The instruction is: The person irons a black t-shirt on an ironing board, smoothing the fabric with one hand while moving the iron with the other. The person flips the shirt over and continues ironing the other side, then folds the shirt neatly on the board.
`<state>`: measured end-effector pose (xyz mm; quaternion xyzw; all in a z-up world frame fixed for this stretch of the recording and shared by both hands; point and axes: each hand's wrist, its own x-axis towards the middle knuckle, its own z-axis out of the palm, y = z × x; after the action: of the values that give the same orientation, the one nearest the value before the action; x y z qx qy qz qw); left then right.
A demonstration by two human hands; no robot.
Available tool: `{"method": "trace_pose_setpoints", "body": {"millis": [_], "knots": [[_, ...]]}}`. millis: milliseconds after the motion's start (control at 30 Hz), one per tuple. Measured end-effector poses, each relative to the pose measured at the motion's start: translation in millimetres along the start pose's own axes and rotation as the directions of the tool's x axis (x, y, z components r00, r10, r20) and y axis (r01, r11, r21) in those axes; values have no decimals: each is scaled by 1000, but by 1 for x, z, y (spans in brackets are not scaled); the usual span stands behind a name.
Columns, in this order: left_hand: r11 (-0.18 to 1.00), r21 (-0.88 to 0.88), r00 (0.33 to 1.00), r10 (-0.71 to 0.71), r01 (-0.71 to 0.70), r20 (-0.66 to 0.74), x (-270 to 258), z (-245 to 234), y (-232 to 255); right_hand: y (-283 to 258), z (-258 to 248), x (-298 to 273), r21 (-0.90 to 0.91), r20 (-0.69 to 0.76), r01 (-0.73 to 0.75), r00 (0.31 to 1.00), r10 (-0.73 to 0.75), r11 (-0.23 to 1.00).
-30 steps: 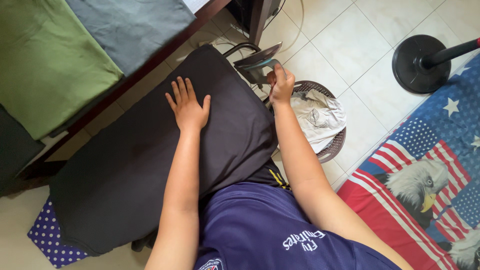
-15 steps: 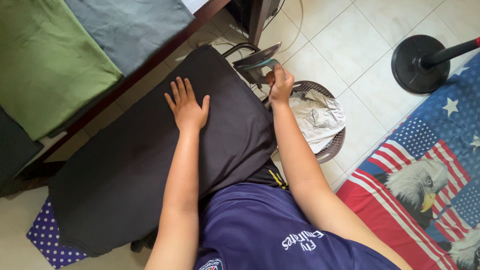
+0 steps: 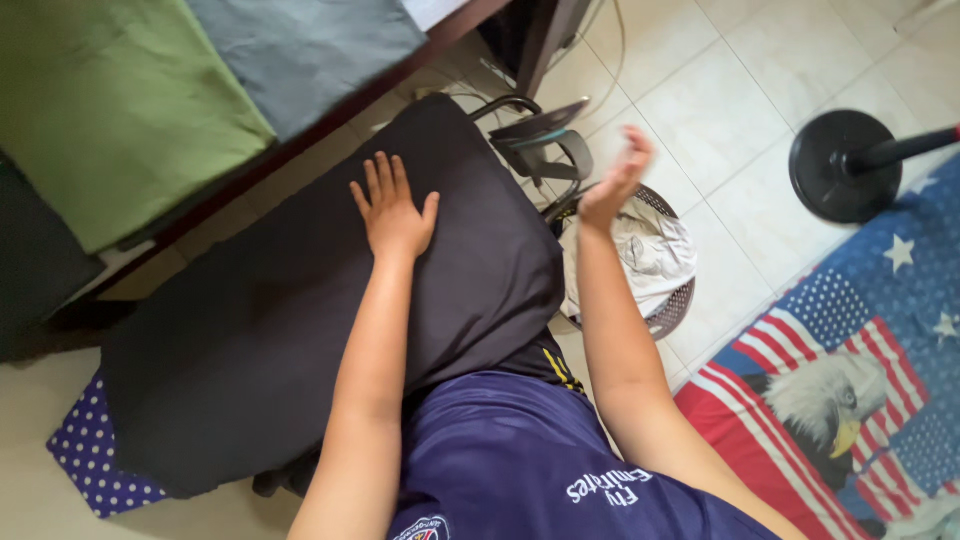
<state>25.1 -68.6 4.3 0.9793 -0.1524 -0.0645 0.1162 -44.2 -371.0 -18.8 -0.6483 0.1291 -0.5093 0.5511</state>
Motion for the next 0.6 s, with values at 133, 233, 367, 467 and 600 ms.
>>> {"method": "trace_pose_setpoints", "body": {"millis": [133,233,367,467,600], "knots": [[1000,-4,1000,-12,12,15,2,1,0,-79,23,14,-87,62,315,948,-311,945],[1000,-15,1000,-22,23,18,3,3,-2,-113,58,-5,126,327,285,893,-311,950],[998,-18,996,-65,64,-60,-5,18,-2,-108,97,-37,-147,734,263,675,-74,953],[995,-19,991,-100,99,-85,-14,21,-5,-84,128,-63,-259,873,415,488,27,872],[987,-81,983,-150,142,-110,-53,7,-29,-59,137,-86,-397,899,544,393,193,739]]}}
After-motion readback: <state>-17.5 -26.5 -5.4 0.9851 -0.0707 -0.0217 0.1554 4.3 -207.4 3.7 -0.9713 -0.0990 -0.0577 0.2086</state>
